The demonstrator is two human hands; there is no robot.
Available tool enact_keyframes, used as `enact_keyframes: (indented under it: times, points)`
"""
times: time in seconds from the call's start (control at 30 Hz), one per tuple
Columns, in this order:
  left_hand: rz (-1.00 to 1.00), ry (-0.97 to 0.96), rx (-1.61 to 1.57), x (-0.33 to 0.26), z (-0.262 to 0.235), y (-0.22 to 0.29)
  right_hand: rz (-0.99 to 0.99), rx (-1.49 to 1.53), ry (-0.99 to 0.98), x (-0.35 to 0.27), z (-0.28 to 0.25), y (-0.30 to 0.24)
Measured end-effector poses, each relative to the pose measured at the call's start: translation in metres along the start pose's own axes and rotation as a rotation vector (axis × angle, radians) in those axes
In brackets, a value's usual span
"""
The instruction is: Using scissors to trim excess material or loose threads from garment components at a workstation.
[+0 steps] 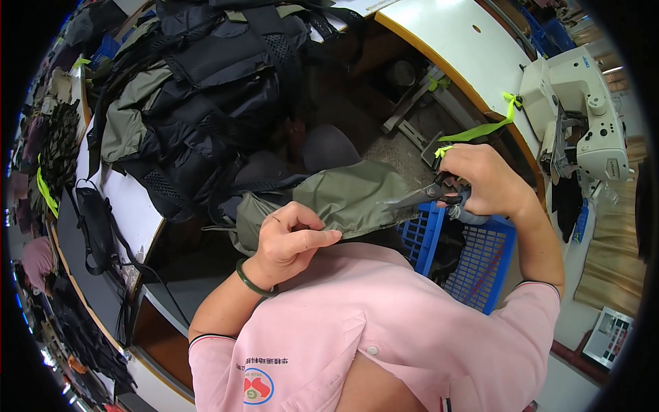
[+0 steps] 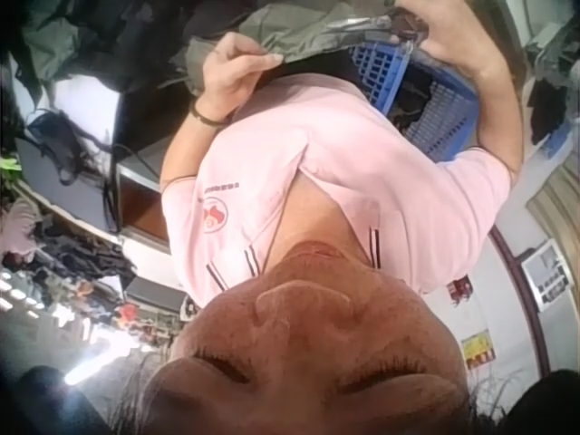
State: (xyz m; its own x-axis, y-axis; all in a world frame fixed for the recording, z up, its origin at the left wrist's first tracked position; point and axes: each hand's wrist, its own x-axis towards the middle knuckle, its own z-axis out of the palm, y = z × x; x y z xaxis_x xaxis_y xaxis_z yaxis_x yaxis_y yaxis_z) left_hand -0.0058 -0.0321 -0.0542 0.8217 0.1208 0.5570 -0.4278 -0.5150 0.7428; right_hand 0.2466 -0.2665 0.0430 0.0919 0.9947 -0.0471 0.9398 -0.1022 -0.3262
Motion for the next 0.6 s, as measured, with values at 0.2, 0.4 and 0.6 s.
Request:
enact_keyframes:
  times: [0.2, 0.4, 0.6]
  points:
    - [-0.016, 0.017, -0.012, 0.009, 0.008, 0.000, -0.088, 0.453, 0.140, 0.031, 0.015, -0.043]
    - [-0.017, -0.064, 0.046, 0.017, 0.006, 0.002, -0.075, 0.495, -0.044, 0.044, 0.032, -0.046]
    - [-0.001, 0.016, 0.039, 0.006, -0.006, 0.003, -0.095, 0.146, 0.019, 0.024, -0.003, -0.012]
